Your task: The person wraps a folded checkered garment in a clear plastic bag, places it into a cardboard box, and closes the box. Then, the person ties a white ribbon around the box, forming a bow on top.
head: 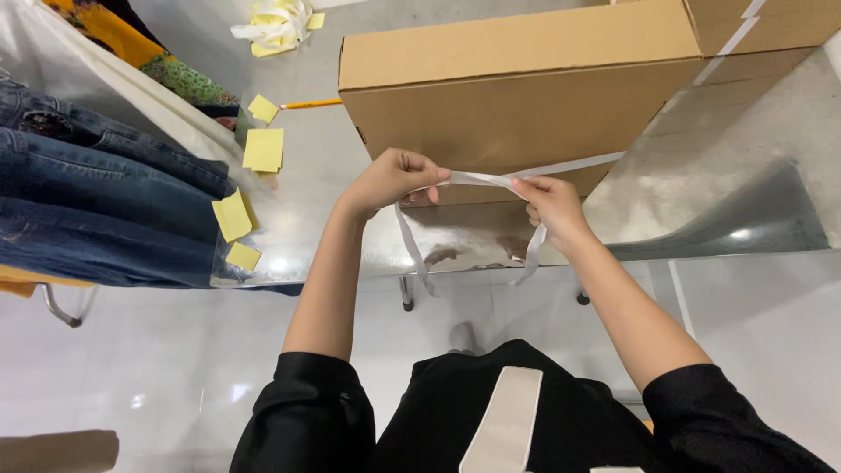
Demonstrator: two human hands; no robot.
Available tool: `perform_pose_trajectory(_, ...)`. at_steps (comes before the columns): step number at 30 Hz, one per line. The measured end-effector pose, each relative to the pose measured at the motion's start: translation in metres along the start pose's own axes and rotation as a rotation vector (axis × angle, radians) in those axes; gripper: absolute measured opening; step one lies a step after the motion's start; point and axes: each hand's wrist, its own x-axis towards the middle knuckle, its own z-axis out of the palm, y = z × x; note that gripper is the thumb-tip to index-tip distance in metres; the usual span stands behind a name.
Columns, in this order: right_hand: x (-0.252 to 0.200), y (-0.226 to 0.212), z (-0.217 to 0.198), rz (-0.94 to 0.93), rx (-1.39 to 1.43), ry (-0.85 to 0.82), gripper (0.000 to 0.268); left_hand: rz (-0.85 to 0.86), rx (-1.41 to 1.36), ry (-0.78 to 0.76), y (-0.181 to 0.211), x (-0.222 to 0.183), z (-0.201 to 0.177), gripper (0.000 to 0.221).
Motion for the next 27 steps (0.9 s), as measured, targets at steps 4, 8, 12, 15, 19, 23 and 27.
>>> perform_pose_trajectory(4,0.027,0.035,-0.001,-0.037,0.054,0.047,0.022,0.112,0.005,-0.047,0.057,-0.004,-0.008,0.018)
perform_pose_trajectory(8,0.015,0.031,0.013,-0.027,0.059,0.126,0.028,0.327,-0.199,-0.054,0.105,0.035,-0.012,0.024)
perform_pose_trajectory(12,0.014,0.035,0.013,-0.053,0.079,0.151,0.030,0.469,-0.275,0.075,0.165,0.092,-0.013,0.046)
perform_pose_trajectory(15,0.007,0.032,0.011,-0.050,-0.004,0.154,0.033,0.528,-0.122,0.315,0.196,0.148,-0.029,0.024)
perform_pose_trajectory(19,0.011,0.031,0.006,-0.064,-0.048,0.170,0.023,0.556,0.756,0.419,0.177,0.217,-0.068,0.065)
perform_pose_trajectory(23,0.014,0.027,0.003,-0.039,-0.092,0.146,0.025,0.369,0.803,0.315,0.178,0.193,-0.060,0.064)
perform_pose_trajectory(27,0.015,0.023,-0.001,-0.003,-0.102,0.113,0.027,0.523,0.550,0.084,0.198,0.121,-0.028,0.050)
